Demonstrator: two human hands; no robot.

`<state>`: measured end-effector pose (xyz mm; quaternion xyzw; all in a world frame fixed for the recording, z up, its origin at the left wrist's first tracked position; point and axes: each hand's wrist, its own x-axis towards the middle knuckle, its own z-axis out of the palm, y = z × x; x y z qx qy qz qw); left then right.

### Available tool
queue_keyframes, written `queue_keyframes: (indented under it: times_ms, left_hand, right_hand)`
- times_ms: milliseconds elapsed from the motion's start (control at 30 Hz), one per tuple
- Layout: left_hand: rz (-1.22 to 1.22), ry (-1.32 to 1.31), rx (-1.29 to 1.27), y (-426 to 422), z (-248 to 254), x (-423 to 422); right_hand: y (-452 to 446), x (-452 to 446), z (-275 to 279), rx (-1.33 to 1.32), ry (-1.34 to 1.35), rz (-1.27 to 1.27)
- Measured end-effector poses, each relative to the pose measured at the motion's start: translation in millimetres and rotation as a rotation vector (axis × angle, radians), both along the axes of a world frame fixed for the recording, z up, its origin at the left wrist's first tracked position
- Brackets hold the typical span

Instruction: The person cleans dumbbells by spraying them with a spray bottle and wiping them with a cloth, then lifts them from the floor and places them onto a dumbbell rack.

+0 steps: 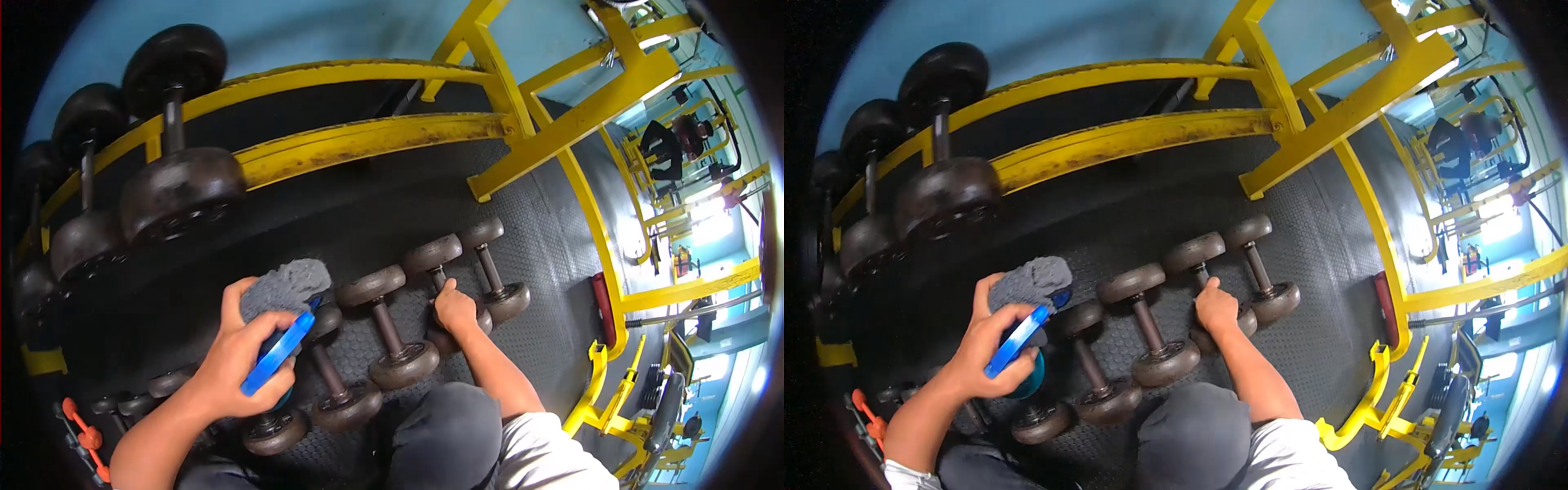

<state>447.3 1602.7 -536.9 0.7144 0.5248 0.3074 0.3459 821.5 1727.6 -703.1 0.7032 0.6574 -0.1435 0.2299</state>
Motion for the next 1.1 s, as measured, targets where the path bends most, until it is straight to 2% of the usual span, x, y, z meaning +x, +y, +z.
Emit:
queue_keyframes:
  times_ms: [67,133,233,300,333,433,500,533,567,633,667,733,800,833,867,933,1000,1067,1100]
  left_hand:
    - [-0.026,-0.024,-0.034,10,1,11]
    - [0.018,0.075,-0.055,5,4,26]
    - [0.000,0.072,-0.151,2,29,57]
    - [-0.002,0.040,-0.203,-8,46,75]
    - [0.017,0.042,-0.199,-16,58,84]
    - [0.149,0.028,-0.331,-51,112,114]
    - [0.185,0.031,-0.378,-75,157,132]
    - [0.227,-0.028,-0.394,-84,184,141]
    - [0.238,-0.043,-0.443,-92,209,150]
    - [0.125,-0.033,-0.493,-102,259,164]
    - [0.074,-0.097,-0.468,-102,284,172]
    - [-0.146,-0.045,-0.371,-101,321,183]
    - [-0.320,-0.154,-0.171,-84,354,193]
    - [-0.266,-0.266,-0.063,-72,383,202]
    - [-0.262,-0.330,0.040,-58,403,207]
    - [-0.168,-0.365,0.164,-46,435,212]
    - [-0.100,-0.448,0.285,-35,455,209]
    - [-0.115,-0.493,0.248,-37,457,202]
    - [-0.116,-0.519,0.244,-34,455,202]
  right_hand:
    - [-1,7,-10,0.033,0.002,-0.086]
    - [-1,5,-3,0.056,0.067,-0.066]
    - [-2,1,19,-0.076,0.058,-0.032]
    - [-23,-4,45,0.150,0.040,0.141]
    - [-36,-12,72,0.118,0.053,0.128]
    - [-63,-21,171,-0.061,0.452,-0.105]
    - [-108,-1,208,-0.024,0.573,-0.100]
    - [-118,4,244,-0.194,0.530,-0.281]
    - [-140,18,261,-0.191,0.608,-0.348]
    - [-153,30,340,-0.255,0.642,-0.459]
    - [-160,35,374,-0.293,0.633,-0.485]
    - [-172,47,419,-0.284,0.721,-0.472]
    - [-166,45,471,-0.303,0.875,-0.475]
    - [-161,40,489,-0.348,1.014,-0.526]
    - [-156,36,500,-0.344,1.025,-0.484]
    - [-139,29,517,-0.320,1.574,-0.458]
    - [-111,23,563,-0.303,1.342,-0.333]
    - [-95,12,611,-0.354,1.373,-0.359]
    - [-93,12,611,-0.318,1.318,-0.325]
